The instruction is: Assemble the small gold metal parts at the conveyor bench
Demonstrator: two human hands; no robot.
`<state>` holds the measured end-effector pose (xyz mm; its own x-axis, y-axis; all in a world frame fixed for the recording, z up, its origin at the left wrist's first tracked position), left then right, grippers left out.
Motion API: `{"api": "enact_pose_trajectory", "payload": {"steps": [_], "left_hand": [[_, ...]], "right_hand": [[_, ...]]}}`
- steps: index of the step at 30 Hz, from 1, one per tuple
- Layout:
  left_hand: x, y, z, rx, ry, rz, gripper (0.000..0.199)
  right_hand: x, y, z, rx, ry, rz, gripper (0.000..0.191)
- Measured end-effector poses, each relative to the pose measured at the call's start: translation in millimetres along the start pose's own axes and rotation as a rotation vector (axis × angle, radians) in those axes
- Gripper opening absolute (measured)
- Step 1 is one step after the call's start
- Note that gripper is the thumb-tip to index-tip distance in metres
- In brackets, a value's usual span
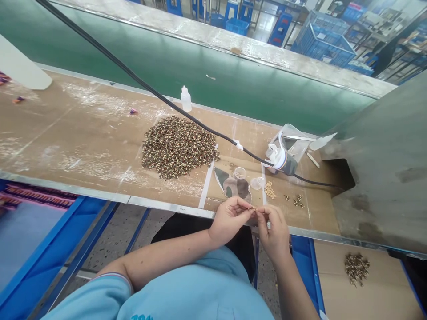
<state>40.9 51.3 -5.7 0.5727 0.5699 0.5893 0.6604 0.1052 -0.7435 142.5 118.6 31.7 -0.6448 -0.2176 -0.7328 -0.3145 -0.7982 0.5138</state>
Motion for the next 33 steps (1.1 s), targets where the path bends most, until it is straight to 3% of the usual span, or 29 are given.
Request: {"api": "enact_pose_trajectory", "payload": {"steps": [8,16,24,33], "left_hand": [[-3.2,4.3,-0.7,0.097,0.028,0.109,0.019],[-0.6,5.9,-0.8,-0.006,0.026,0.027,0.026],[2.3,4.9,-1.1,-0.11,0.007,-0.058,0.036],[3.6,-0.2,-2.1,-0.148,0.001,-0.073,0.038]], "right_hand": [[0.1,0.9,-2.2,0.07,-0.031,0.039,0.01],[3.0,-2.8,-5.3,0.05,0.003,0.015,0.012],[2.7,-1.0,-7.1,0.048,-0.048,0.003,0.011],[-3.6,-4.4,-2.3,0.002,-0.068,-0.067,0.01]]}}
Point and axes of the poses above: each hand's wrist, its own z-axis towards the middle knuckle, its own x-axis out of the palm, y = z × x, the point moved 4 cm from there along z, towards the middle knuckle
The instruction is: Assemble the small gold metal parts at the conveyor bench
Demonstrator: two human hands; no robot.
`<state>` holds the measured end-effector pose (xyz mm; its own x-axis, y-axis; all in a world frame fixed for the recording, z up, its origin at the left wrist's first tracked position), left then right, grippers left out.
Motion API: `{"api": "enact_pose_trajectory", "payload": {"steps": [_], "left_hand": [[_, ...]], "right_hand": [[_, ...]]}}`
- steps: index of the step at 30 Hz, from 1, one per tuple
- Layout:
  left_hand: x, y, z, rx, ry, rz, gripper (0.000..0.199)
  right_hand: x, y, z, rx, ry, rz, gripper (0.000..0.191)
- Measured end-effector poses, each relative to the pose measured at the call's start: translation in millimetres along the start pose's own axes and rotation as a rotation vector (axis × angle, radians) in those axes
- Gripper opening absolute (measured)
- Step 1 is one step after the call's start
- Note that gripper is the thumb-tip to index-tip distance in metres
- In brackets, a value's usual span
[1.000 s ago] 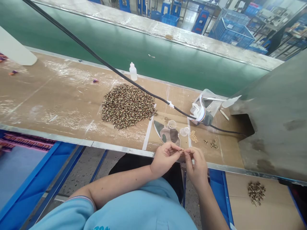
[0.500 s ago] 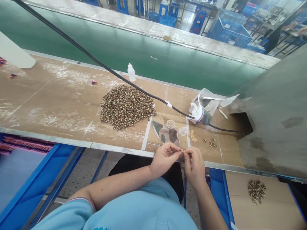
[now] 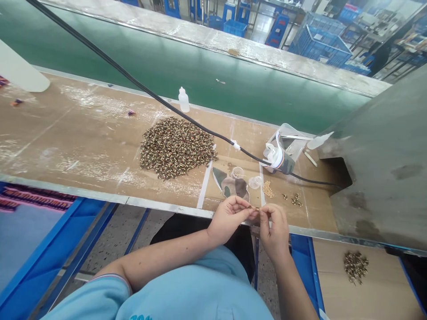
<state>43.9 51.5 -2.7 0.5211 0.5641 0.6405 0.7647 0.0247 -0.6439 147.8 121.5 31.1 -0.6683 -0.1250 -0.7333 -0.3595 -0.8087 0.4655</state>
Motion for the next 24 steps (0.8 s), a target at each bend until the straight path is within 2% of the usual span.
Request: {"api": "enact_pose_trajectory", "payload": {"steps": [7,11,15,24], "left_hand": [[-9.5,-14,4,0.039,-0.006,0.057,0.034],[-23.3,-33,8,0.101,-0.012,0.103,0.032],[-37.6,-48,11,0.171,-0.041,0.119,0.03],[-44.1,-43,14,0.161,0.021,0.123,0.026]], "right_hand": [[-5,-6,16,-0.085,0.049,-0.102,0.01],[-7,-15,35,-0.136,0.081,-0.223,0.013],[-7,-19,56,-0.249,0.124,-0.35,0.017],[2,-20,81,-0.443,0.288,-0.539,0.018]]}}
Point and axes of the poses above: each hand's wrist, its own z-axis towards the middle knuckle, its own x-axis out of the palm, y = z × x, the point moved 4 cm from there along z, towards the middle knuckle
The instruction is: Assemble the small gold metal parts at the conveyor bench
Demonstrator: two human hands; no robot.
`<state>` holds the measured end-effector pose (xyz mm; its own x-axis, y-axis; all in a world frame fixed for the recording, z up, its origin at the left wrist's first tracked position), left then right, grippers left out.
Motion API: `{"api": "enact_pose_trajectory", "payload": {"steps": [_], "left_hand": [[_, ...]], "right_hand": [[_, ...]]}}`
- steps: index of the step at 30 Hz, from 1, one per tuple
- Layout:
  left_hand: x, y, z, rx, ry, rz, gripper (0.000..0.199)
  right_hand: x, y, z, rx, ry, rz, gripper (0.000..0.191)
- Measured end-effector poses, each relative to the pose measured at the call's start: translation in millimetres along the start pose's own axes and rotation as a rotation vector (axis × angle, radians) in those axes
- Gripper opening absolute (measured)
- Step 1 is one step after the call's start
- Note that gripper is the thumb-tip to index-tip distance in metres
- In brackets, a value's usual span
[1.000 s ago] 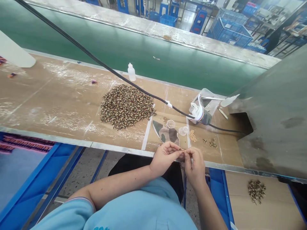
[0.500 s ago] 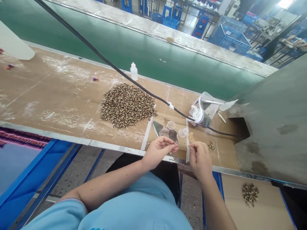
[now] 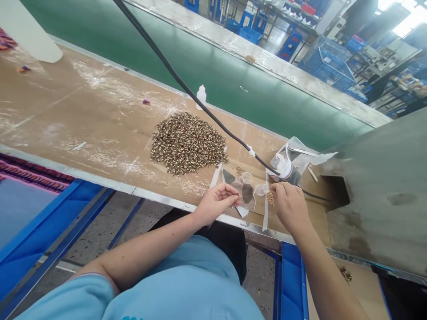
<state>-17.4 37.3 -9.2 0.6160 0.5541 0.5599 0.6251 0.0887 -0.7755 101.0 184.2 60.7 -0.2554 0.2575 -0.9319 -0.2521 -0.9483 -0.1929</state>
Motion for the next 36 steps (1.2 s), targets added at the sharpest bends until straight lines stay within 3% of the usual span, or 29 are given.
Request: {"api": "enact_pose_trajectory", "payload": {"steps": [18,22,27,31,36], "left_hand": [[1.8,-2,0,-0.023,0.012,-0.028,0.025],[0.4,-1,1,-0.017,0.021,-0.03,0.025],[0.0,-1,4,-0.042,0.025,-0.056,0.028],[3.2,-2,2,-0.14,0.07,-0.124,0.033],[6.9,-2,-4,-0.269,0.096,-0.161,0.038]], "right_hand": [[-5,5,11,-0.209,0.119,-0.119,0.022],[-6,1,9,-0.163,0.088,-0.059,0.022],[-10,1,5,-0.006,-0.053,0.072,0.017],[-12,19,1,0.062,-0.154,0.24,0.015],[-9,50,-3,0.095,-0.141,0.398,0.013]]}}
Point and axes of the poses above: each hand's wrist, its own z-axis towards the middle knuckle, its own x-axis out of the palm, y = z × x, the point moved 4 cm from there along z, towards the middle knuckle
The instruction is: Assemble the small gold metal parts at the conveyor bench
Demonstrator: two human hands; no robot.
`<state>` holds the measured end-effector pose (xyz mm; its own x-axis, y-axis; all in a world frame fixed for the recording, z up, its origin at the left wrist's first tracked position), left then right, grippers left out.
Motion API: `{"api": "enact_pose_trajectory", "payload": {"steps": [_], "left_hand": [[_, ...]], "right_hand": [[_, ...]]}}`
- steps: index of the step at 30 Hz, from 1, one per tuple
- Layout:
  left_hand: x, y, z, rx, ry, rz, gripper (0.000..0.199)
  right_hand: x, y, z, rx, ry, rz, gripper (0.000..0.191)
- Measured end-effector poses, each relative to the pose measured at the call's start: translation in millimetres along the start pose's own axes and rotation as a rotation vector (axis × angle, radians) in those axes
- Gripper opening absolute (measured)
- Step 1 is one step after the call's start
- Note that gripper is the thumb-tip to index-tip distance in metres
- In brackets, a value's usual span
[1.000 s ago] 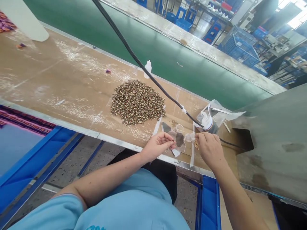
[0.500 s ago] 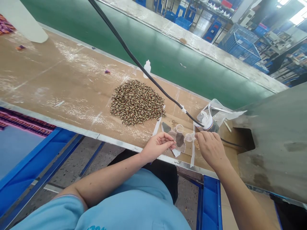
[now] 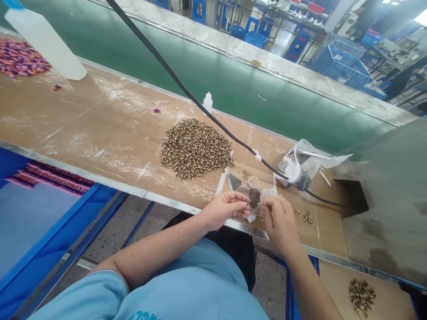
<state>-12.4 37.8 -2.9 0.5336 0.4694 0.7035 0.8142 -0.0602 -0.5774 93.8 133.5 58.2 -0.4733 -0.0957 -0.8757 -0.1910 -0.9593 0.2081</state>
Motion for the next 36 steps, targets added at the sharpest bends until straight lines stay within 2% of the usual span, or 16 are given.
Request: {"api": "enact_pose_trajectory", "payload": {"steps": [5,21,29,36], "left_hand": [[-0.2,1,-1,-0.012,0.005,0.006,0.039],[-0.3,0,-1,-0.038,-0.002,0.044,0.046],[-1.1,4,1,-0.029,-0.011,0.062,0.042],[-0.8,4,0,-0.001,-0.017,0.092,0.036]], "right_hand": [[8,10,-2,-0.024,-0.023,0.066,0.011],[16,10,-4,-0.031,0.015,0.08,0.012],[14,15,-2,-0.073,0.038,0.042,0.015],[18,15,-5,-0.039,0.071,0.101,0.015]]}}
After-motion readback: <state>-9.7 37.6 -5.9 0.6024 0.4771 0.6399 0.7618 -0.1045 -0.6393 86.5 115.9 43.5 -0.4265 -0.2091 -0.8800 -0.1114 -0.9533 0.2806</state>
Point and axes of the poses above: each hand's wrist, its own z-axis towards the middle knuckle, its own x-axis out of the palm, y = z × x, the point moved 4 cm from there along z, towards the middle knuckle
